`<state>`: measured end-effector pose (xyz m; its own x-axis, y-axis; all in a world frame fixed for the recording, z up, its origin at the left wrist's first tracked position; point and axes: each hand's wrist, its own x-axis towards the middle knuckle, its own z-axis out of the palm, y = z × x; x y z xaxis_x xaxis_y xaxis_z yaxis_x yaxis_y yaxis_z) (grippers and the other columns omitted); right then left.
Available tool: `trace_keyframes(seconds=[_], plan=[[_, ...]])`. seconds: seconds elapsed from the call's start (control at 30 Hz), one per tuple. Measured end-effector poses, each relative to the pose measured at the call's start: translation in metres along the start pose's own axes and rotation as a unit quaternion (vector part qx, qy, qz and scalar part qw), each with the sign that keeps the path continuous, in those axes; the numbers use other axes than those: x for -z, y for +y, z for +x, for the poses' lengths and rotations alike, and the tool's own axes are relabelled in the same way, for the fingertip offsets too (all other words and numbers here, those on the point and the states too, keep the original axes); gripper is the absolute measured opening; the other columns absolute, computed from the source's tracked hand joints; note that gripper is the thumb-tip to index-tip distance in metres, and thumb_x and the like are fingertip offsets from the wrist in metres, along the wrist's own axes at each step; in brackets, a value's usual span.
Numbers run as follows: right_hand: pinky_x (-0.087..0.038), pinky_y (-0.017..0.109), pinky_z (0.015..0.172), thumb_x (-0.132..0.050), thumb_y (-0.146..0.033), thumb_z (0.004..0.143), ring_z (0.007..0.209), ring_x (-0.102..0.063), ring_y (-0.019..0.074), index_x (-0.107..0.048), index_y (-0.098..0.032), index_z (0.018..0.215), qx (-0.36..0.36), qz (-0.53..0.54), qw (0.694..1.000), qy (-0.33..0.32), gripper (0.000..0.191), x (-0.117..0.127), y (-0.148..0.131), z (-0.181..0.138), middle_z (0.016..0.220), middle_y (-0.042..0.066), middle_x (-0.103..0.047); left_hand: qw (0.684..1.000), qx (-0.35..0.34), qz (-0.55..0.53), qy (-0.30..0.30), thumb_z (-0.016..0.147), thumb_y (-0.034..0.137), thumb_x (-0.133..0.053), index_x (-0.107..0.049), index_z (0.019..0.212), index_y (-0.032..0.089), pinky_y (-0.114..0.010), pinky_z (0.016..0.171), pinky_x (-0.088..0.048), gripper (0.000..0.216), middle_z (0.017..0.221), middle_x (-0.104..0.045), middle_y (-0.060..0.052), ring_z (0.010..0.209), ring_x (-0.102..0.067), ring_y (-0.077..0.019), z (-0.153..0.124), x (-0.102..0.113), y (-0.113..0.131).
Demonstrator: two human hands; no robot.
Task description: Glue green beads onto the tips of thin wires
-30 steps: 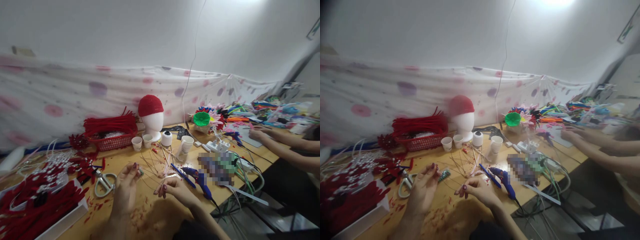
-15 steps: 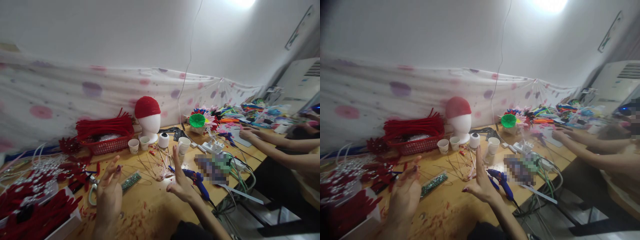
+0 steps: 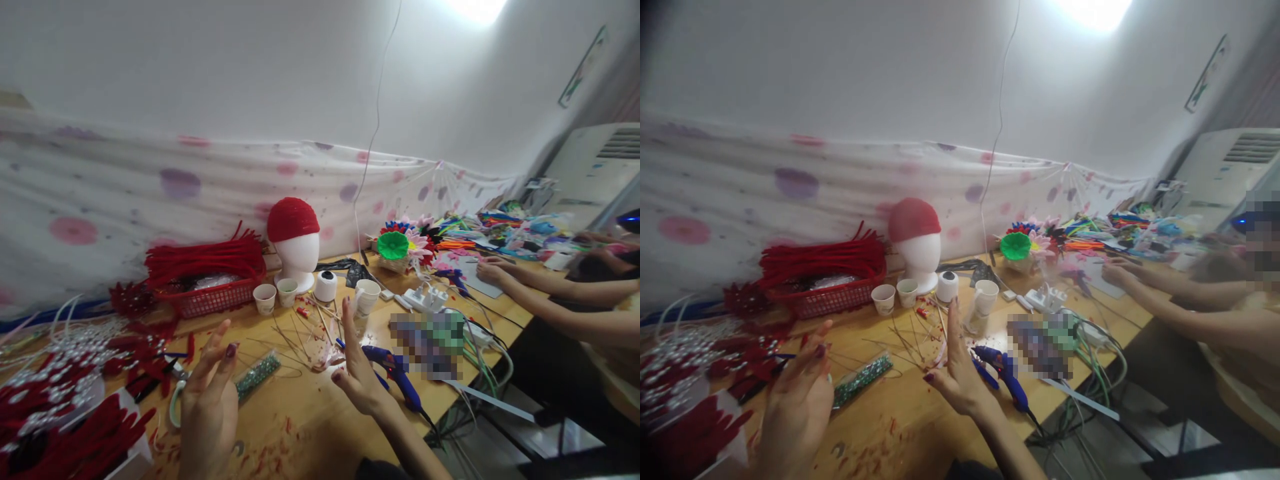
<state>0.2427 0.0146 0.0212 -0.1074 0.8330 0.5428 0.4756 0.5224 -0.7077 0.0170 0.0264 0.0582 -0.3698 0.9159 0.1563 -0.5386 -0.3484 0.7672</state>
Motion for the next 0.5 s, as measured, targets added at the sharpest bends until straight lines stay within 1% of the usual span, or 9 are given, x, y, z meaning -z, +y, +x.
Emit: trace_keyframes(seconds=[0.13, 0.17, 0.2, 0.23, 0.3, 0.37, 0.43, 0.5], plan=[[0.002, 0.053, 0.115, -0.040, -0.077, 0.077, 0.143, 0.012, 0.0306, 0.009, -0.021, 0.151, -0.012, 0.020, 1.000, -0.016, 0.105, 0.000, -0.002, 0.000, 0.159, 0.006, 0.012, 1.000, 0.002, 0.004, 0.004, 0.052, 0.032, -0.086, -0.072, 0.064, 0.029, -0.032, 0.104, -0.027, 0.019, 0.106, -0.071, 0.004, 0.120, -0.050, -0.0198, 0.000, 0.001, -0.003], [0.001, 0.052, 0.115, -0.042, -0.076, 0.078, 0.144, 0.011, 0.0301, 0.008, -0.022, 0.151, -0.014, 0.032, 0.999, -0.025, 0.104, -0.001, -0.004, 0.000, 0.159, 0.007, 0.010, 1.000, 0.003, 0.004, 0.003, 0.053, 0.032, -0.086, -0.072, 0.064, 0.029, -0.031, 0.102, -0.030, 0.019, 0.105, -0.071, 0.004, 0.118, -0.051, -0.0198, 0.000, 0.001, -0.004], [-0.001, 0.051, 0.116, -0.045, -0.073, 0.079, 0.145, 0.007, 0.0296, 0.004, -0.023, 0.151, -0.017, 0.050, 0.998, -0.039, 0.101, -0.002, -0.006, 0.000, 0.159, 0.007, 0.005, 1.000, 0.003, 0.004, 0.000, 0.052, 0.031, -0.087, -0.072, 0.063, 0.028, -0.031, 0.099, -0.032, 0.018, 0.104, -0.071, 0.004, 0.117, -0.052, -0.0198, 0.000, 0.001, -0.005], [-0.006, 0.050, 0.116, -0.048, -0.070, 0.080, 0.145, -0.001, 0.0290, -0.004, -0.024, 0.152, -0.024, 0.077, 0.995, -0.058, 0.096, -0.003, -0.009, 0.000, 0.160, 0.008, -0.004, 1.000, 0.005, 0.003, -0.002, 0.051, 0.031, -0.087, -0.072, 0.062, 0.028, -0.030, 0.097, -0.034, 0.019, 0.104, -0.071, 0.003, 0.115, -0.052, -0.0199, -0.001, 0.000, -0.006], [-0.023, 0.047, 0.113, -0.050, -0.062, 0.085, 0.142, -0.022, 0.0274, -0.028, -0.028, 0.147, -0.043, 0.158, 0.981, -0.108, 0.074, -0.009, -0.016, -0.001, 0.155, 0.009, -0.026, 1.000, 0.012, 0.004, 0.000, 0.049, 0.031, -0.088, -0.072, 0.061, 0.028, -0.030, 0.094, -0.036, 0.020, 0.103, -0.071, 0.003, 0.113, -0.053, -0.0203, -0.001, -0.001, -0.009], [-0.037, 0.043, 0.104, -0.050, -0.056, 0.089, 0.131, -0.042, 0.0254, -0.054, -0.029, 0.131, -0.056, 0.237, 0.958, -0.154, 0.050, -0.016, -0.024, -0.002, 0.143, 0.008, -0.047, 1.000, 0.019, 0.007, 0.005, 0.048, 0.032, -0.088, -0.072, 0.062, 0.027, -0.030, 0.093, -0.038, 0.022, 0.102, -0.071, 0.003, 0.112, -0.054, -0.0208, -0.001, -0.001, -0.013], [-0.041, 0.041, 0.100, -0.050, -0.054, 0.089, 0.121, -0.053, 0.0240, -0.069, -0.026, 0.111, -0.059, 0.275, 0.944, -0.171, 0.040, -0.022, -0.031, -0.003, 0.130, 0.008, -0.059, 1.000, 0.025, 0.015, 0.009, 0.048, 0.034, -0.088, -0.072, 0.063, 0.027, -0.031, 0.093, -0.039, 0.023, 0.101, -0.071, 0.002, 0.112, -0.054, -0.0215, -0.001, 0.000, -0.016], [-0.041, 0.039, 0.099, -0.048, -0.056, 0.089, 0.113, -0.058, 0.0229, -0.074, -0.024, 0.094, -0.061, 0.277, 0.943, -0.173, 0.042, -0.028, -0.036, -0.003, 0.119, 0.008, -0.065, 0.999, 0.038, 0.022, 0.012, 0.048, 0.038, -0.088, -0.072, 0.065, 0.027, -0.032, 0.096, -0.038, 0.025, 0.100, -0.071, 0.002, 0.114, -0.053, -0.0219, -0.001, 0.002, -0.019]])
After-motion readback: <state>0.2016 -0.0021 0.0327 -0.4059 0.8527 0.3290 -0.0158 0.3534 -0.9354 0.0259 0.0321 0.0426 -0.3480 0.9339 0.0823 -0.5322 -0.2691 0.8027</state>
